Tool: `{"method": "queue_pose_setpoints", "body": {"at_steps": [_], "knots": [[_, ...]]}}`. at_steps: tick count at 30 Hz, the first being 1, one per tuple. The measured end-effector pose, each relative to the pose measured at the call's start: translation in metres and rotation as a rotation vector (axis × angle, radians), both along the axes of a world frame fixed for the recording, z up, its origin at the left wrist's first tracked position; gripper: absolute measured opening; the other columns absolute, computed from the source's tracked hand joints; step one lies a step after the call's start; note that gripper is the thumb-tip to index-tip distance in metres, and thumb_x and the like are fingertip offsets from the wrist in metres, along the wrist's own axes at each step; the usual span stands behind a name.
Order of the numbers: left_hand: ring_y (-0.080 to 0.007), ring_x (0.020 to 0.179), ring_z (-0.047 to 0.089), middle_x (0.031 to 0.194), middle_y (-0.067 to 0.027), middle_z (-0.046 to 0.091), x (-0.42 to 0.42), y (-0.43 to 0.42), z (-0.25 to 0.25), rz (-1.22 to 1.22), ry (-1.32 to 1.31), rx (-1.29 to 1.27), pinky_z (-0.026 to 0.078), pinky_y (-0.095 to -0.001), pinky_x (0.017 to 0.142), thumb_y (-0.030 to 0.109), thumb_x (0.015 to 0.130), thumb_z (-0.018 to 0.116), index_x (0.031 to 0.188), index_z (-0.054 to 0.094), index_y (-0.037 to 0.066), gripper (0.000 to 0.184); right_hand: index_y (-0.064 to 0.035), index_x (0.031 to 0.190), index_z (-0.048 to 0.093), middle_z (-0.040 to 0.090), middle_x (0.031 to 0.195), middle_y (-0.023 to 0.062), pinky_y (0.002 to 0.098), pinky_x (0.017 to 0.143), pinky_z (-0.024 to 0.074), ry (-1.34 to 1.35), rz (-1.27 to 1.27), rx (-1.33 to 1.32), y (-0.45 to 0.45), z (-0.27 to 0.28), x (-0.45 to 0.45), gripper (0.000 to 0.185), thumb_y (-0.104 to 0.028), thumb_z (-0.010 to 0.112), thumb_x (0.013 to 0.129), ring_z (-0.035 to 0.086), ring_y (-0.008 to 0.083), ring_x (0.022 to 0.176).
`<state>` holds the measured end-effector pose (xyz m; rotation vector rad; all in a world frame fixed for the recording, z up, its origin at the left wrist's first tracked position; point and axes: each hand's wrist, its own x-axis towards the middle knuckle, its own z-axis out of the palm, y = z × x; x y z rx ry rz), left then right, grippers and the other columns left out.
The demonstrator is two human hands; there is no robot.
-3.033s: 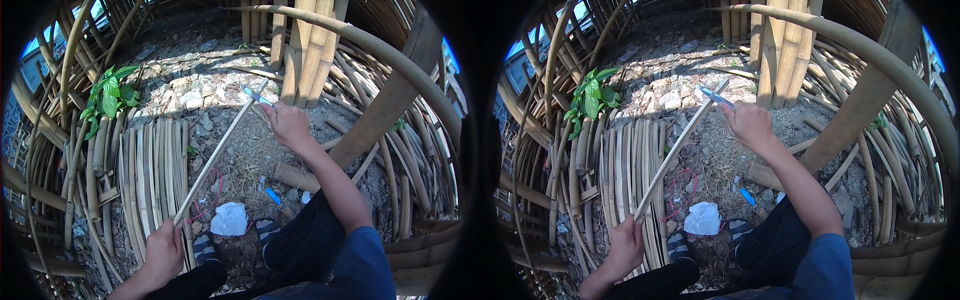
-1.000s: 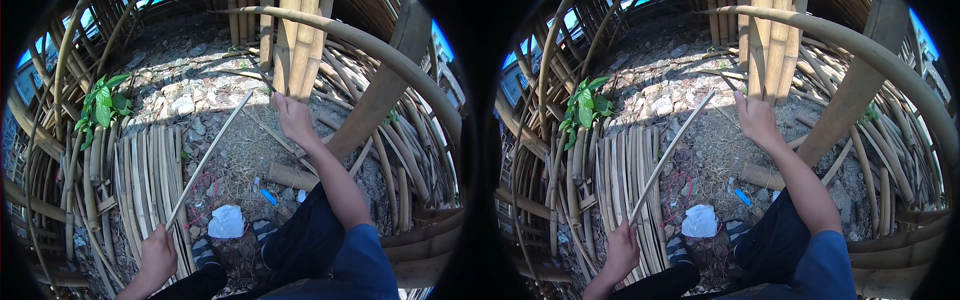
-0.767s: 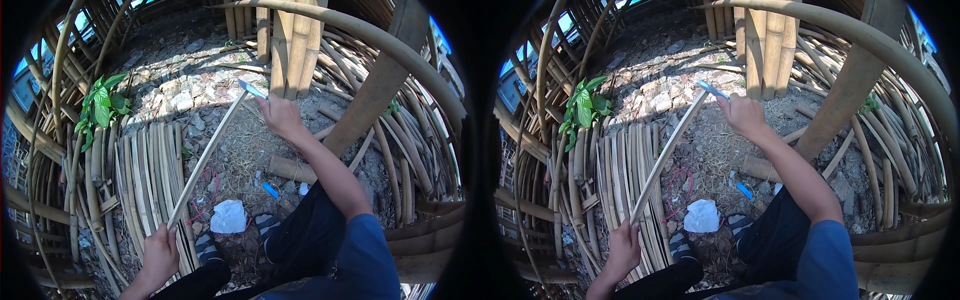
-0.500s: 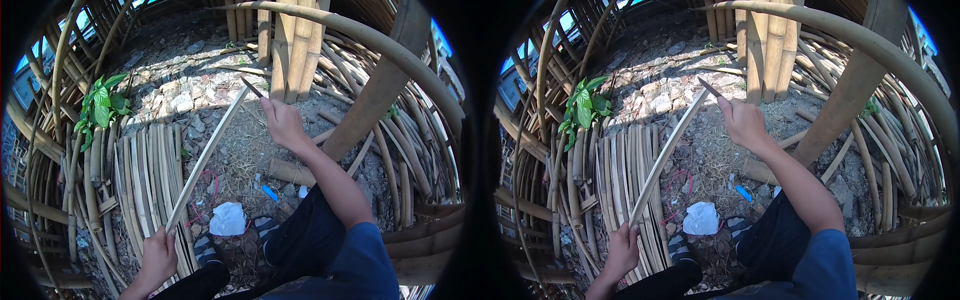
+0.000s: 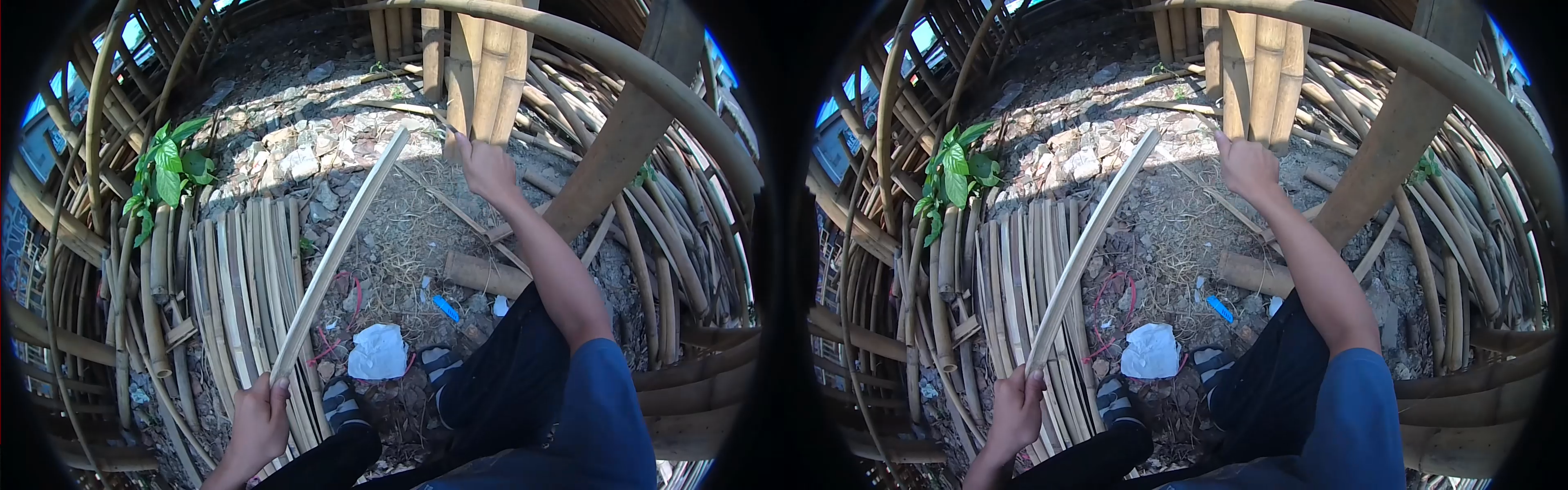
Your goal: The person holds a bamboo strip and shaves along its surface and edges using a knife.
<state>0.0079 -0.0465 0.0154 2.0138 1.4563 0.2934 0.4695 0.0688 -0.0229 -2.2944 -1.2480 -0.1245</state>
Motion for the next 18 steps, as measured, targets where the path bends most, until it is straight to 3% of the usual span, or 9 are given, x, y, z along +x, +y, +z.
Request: {"method": "queue_pose_setpoints", "body": {"at_steps": [2, 4, 7, 11, 14, 16, 18], "knots": [[-0.0404, 0.053, 0.059, 0.057, -0.0225, 0.055, 0.001, 0.000, 0.006, 0.079, -0.004, -0.071, 0.044, -0.0453, 0.055, 0.016, 0.103, 0.050, 0.081, 0.058, -0.007, 0.033, 0.0010, 0.081, 0.070, 0.068, 0.076, 0.0275, 0.0550, 0.075, 0.0512, -0.015, -0.037, 0.034, 0.000, 0.005, 0.007, 0.069, -0.052, 0.032, 0.104, 0.068, 0.0465, 0.081], [-0.0396, 0.053, 0.060, 0.057, -0.0218, 0.056, 0.001, 0.003, 0.001, 0.080, -0.001, -0.047, 0.045, -0.0448, 0.055, 0.016, 0.103, 0.050, 0.081, 0.058, -0.007, 0.032, 0.0010, 0.080, 0.069, 0.066, 0.075, 0.0292, 0.0551, 0.074, 0.0496, 0.079, 0.075, 0.170, -0.016, 0.020, -0.017, 0.069, -0.052, 0.033, 0.104, 0.066, 0.0476, 0.080], [-0.0381, 0.053, 0.060, 0.057, -0.0216, 0.056, 0.010, 0.005, 0.006, 0.017, -0.027, -0.021, 0.045, -0.0440, 0.055, 0.017, 0.103, 0.051, 0.081, 0.058, -0.007, 0.034, 0.0002, 0.075, 0.060, 0.061, 0.063, 0.0249, 0.0534, 0.064, 0.0486, 0.107, 0.361, 0.198, -0.048, 0.028, -0.080, 0.060, -0.049, 0.041, 0.103, 0.064, 0.0457, 0.066], [-0.0377, 0.056, 0.062, 0.059, -0.0223, 0.057, 0.017, 0.007, 0.008, 0.047, -0.009, -0.126, 0.046, -0.0438, 0.057, 0.020, 0.103, 0.050, 0.082, 0.058, -0.007, 0.035, -0.0019, 0.074, 0.054, 0.054, 0.056, 0.0180, 0.0480, 0.046, 0.0424, 0.031, 0.735, 0.192, -0.080, 0.004, -0.149, 0.046, -0.039, 0.055, 0.100, 0.057, 0.0382, 0.048], [-0.0378, 0.054, 0.062, 0.058, -0.0220, 0.056, 0.016, 0.006, 0.005, 0.048, -0.004, -0.149, 0.046, -0.0438, 0.056, 0.021, 0.104, 0.050, 0.083, 0.058, -0.006, 0.035, -0.0026, 0.073, 0.054, 0.056, 0.054, 0.0159, 0.0456, 0.044, 0.0450, 0.010, 0.844, 0.226, -0.092, -0.012, -0.181, 0.045, -0.040, 0.058, 0.098, 0.059, 0.0351, 0.046], [-0.0150, 0.047, 0.049, 0.052, -0.0088, 0.051, 0.019, 0.007, 0.007, 0.016, -0.053, -0.121, 0.040, -0.0356, 0.049, 0.023, 0.103, 0.051, 0.079, 0.059, -0.003, 0.036, -0.0029, 0.073, 0.054, 0.057, 0.054, 0.0141, 0.0442, 0.044, 0.0471, -0.013, 0.858, 0.244, -0.092, -0.009, -0.184, 0.044, -0.039, 0.060, 0.097, 0.060, 0.0333, 0.046], [-0.0152, 0.047, 0.050, 0.053, -0.0083, 0.052, 0.019, 0.007, 0.011, 0.017, -0.050, -0.144, 0.041, -0.0355, 0.049, 0.023, 0.104, 0.051, 0.080, 0.059, -0.003, 0.036, -0.0040, 0.073, 0.054, 0.057, 0.054, 0.0131, 0.0432, 0.042, 0.0461, -0.069, 0.820, 0.196, -0.088, -0.006, -0.177, 0.044, -0.040, 0.061, 0.096, 0.060, 0.0314, 0.045]]}}
